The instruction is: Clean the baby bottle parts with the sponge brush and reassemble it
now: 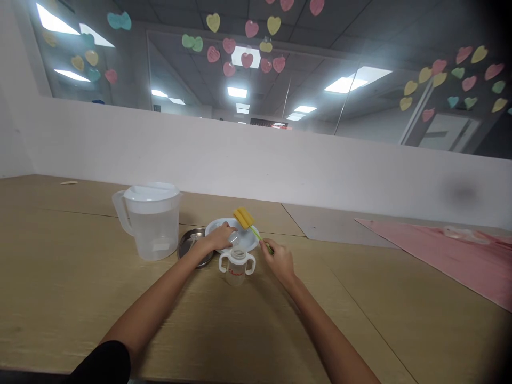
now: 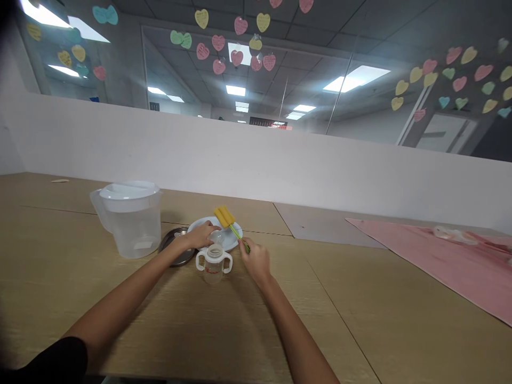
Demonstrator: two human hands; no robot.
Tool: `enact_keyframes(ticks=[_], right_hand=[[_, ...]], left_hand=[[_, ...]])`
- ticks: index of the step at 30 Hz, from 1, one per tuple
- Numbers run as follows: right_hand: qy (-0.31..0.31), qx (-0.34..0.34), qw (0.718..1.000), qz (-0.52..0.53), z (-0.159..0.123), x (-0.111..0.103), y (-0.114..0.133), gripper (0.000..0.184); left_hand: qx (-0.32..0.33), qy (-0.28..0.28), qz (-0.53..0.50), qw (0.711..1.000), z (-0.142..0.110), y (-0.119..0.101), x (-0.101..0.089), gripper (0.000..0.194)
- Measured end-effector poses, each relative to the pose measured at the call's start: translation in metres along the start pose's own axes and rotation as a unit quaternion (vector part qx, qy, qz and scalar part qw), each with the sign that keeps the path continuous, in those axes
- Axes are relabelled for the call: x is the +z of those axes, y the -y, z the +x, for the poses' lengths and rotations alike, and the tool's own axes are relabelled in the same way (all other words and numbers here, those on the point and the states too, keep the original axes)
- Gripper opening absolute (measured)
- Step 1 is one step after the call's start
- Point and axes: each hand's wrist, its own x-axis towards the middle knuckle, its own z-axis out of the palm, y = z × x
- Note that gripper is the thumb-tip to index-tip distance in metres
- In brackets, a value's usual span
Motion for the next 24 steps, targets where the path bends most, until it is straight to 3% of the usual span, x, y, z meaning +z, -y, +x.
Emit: enact_keyframes(ticks=[6,9,11,14,18,20,24], right_hand=[[-0.044,-0.012,0.999,0.011,0.000,0.000,-0.002,0.037],[-0.103,-0.032,0.993,0.047,0.000,0.000,-0.003,0.038],[-0.139,-0.052,0.987,0.066,-0.001,0.000,-0.003,0.036],[-0.166,-0.087,0.980,0.064,-0.003,0.001,-0.002,0.034],[-0.171,-0.121,0.977,0.044,-0.004,0.002,-0.002,0.032],[-0.180,-0.133,0.974,0.032,-0.004,0.003,-0.003,0.032],[-0.205,-0.150,0.967,-0.022,-0.002,0.004,-0.007,0.035]], left_hand=[[-0.023,-0.050,-0.041,0.998,0.004,0.000,-0.010,0.053],[-0.062,-0.119,-0.083,0.987,0.006,0.003,-0.025,0.065],[-0.100,-0.188,-0.172,0.962,0.006,0.003,-0.036,0.071],[-0.126,-0.256,-0.373,0.883,0.003,-0.002,-0.050,0.077],[-0.080,-0.216,-0.587,0.776,-0.002,-0.015,-0.061,0.074],[-0.060,-0.182,-0.620,0.761,-0.004,-0.021,-0.062,0.069],[-0.046,-0.172,-0.612,0.771,-0.006,-0.030,-0.064,0.063]])
